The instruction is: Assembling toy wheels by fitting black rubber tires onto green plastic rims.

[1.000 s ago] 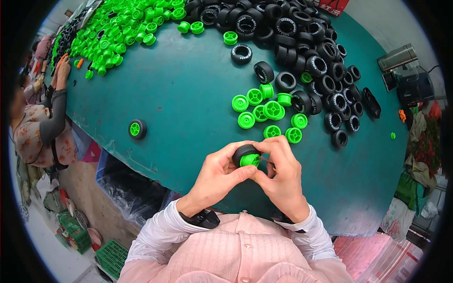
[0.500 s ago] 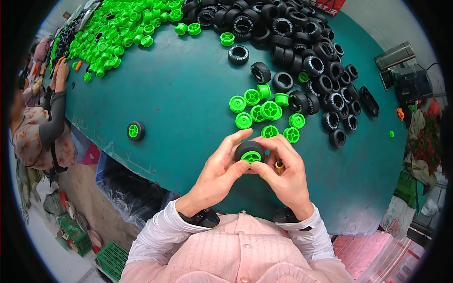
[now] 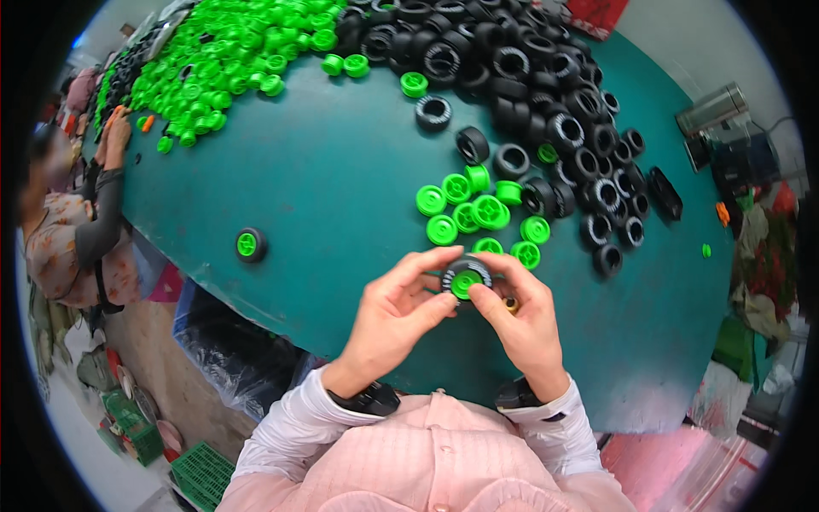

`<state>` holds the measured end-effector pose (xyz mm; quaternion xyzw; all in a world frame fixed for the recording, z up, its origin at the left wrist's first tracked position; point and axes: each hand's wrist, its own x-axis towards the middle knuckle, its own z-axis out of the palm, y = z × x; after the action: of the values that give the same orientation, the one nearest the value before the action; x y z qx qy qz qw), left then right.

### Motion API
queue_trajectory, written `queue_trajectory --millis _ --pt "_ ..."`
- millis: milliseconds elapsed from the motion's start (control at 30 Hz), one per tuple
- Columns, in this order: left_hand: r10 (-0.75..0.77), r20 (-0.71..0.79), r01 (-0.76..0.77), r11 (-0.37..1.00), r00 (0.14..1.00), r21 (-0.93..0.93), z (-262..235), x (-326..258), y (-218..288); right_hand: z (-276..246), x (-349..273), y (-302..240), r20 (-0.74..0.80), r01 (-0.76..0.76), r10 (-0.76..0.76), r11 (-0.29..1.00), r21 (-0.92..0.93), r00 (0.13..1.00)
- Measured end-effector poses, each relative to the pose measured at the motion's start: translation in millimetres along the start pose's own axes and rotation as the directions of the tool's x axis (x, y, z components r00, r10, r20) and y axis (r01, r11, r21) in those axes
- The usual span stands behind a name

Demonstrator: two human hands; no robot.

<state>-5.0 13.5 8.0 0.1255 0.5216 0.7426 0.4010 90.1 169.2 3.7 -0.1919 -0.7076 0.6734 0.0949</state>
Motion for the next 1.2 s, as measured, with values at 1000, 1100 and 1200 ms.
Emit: queue_trajectory --millis 1000,1100,1200 --pt "0.484 -0.034 -0.368 0.706 0.874 0.605 5 10 -23 32 -7 -33 -0.154 0.065 -0.084 0.99 -0.126 0.984" --pt "0.551 0.004 -0.411 0.617 0.834 0.671 5 8 -27 33 -7 -26 -0.155 0.016 -0.013 1.0 0.017 0.988" --pt "0.512 0.033 -0.39 0.609 0.858 0.691 -2 4 -27 30 -8 -25 -0.095 -0.105 0.113 0.991 0.087 0.989"
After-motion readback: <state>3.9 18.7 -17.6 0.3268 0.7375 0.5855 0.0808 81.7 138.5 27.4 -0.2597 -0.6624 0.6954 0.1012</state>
